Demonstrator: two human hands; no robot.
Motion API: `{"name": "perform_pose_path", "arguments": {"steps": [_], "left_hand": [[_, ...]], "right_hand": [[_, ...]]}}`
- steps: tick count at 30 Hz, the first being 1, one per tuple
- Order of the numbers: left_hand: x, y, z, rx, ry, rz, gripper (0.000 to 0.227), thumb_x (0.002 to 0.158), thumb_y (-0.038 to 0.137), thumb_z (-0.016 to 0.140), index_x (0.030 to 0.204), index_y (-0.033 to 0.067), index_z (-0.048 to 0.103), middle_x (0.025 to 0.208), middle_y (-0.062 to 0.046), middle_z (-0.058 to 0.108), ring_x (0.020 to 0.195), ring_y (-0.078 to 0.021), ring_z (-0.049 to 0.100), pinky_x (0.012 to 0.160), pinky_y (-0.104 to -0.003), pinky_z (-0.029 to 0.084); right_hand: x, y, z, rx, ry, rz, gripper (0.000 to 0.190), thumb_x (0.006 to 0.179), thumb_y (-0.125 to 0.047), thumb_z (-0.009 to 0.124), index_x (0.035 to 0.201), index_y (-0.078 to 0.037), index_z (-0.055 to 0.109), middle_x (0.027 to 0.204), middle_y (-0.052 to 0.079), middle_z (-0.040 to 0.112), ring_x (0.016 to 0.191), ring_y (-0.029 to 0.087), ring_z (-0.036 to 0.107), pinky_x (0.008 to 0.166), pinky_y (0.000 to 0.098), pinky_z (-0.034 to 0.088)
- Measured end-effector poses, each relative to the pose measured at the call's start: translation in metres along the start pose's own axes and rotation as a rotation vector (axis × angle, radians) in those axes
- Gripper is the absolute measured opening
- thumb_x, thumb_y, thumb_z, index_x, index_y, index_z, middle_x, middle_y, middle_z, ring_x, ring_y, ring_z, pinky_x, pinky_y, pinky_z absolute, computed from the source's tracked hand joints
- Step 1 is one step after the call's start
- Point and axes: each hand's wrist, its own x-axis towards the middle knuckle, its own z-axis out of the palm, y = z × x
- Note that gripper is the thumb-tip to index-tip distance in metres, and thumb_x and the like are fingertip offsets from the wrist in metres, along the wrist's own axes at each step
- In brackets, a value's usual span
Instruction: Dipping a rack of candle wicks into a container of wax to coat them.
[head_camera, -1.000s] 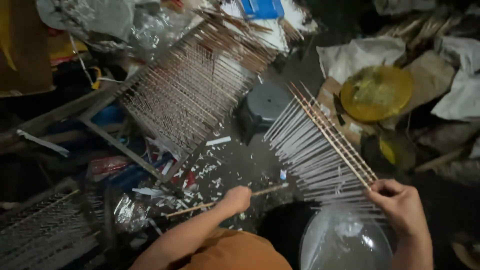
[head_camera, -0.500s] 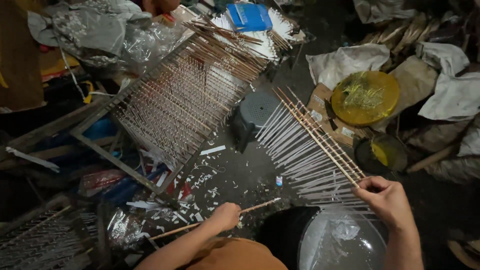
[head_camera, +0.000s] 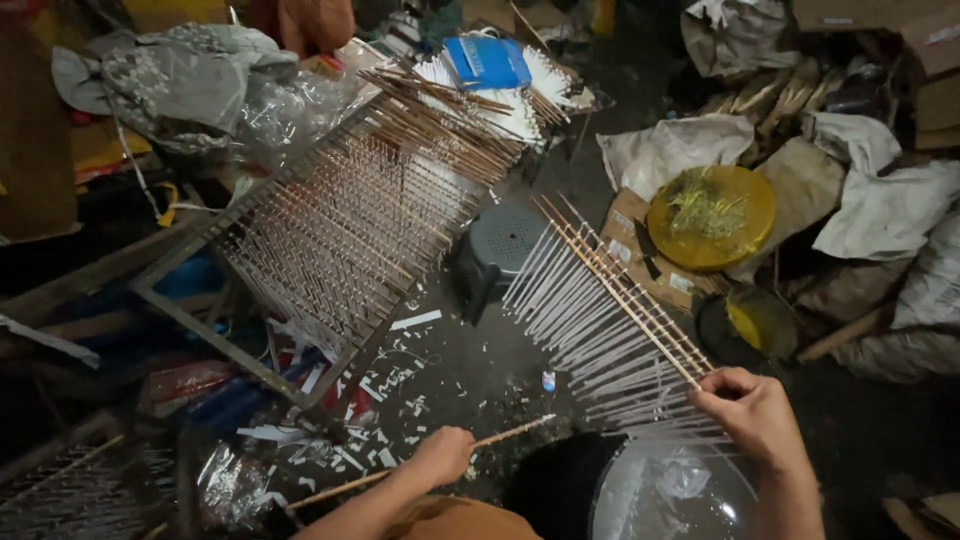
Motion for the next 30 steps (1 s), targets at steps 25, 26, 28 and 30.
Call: {"name": "perform_pose_path", "arguments": {"steps": [25, 26, 28, 30], "left_hand": [[-0.012, 0.01, -0.003, -0.049, -0.087, -0.058, 0.033, 0.108, 0.023, 0.046, 0.125, 0.0091, 0.069, 0.107, -0.014, 0.069, 0.083, -0.0308, 0.063, 0.068, -0.047, 0.05], [-0.008, 0.008, 0.001, -0.017, -0.044, -0.047, 0.033, 0.105, 0.02, 0.045, 0.12, 0.0105, 0.073, 0.105, -0.014, 0.071, 0.088, -0.0336, 0.067, 0.071, -0.048, 0.052], [-0.011, 0.01, 0.002, -0.001, -0.029, -0.049, 0.031, 0.104, 0.022, 0.047, 0.117, 0.0108, 0.073, 0.103, -0.015, 0.071, 0.089, -0.0352, 0.067, 0.074, -0.049, 0.052], [-0.009, 0.009, 0.001, 0.016, -0.012, -0.05, 0.029, 0.104, 0.024, 0.049, 0.114, 0.011, 0.074, 0.101, -0.015, 0.072, 0.091, -0.0369, 0.068, 0.077, -0.051, 0.052]], "right_hand": [[-0.008, -0.018, 0.002, -0.008, -0.004, 0.06, 0.012, 0.071, -0.002, 0.083, 0.066, 0.0, 0.073, 0.069, 0.005, 0.068, 0.067, 0.014, 0.056, 0.064, 0.029, 0.043], [-0.008, -0.019, 0.003, 0.003, -0.004, 0.06, 0.012, 0.071, -0.001, 0.082, 0.066, 0.0, 0.072, 0.068, 0.005, 0.067, 0.066, 0.014, 0.055, 0.062, 0.0291, 0.041], [-0.004, -0.003, 0.002, 0.003, -0.013, 0.034, 0.011, 0.072, -0.001, 0.082, 0.066, 0.0, 0.073, 0.069, 0.004, 0.068, 0.066, 0.013, 0.056, 0.063, 0.0283, 0.042], [-0.002, -0.003, 0.002, 0.004, -0.021, 0.006, 0.01, 0.073, -0.001, 0.082, 0.067, 0.0, 0.074, 0.069, 0.004, 0.069, 0.067, 0.012, 0.057, 0.064, 0.0274, 0.043]]}}
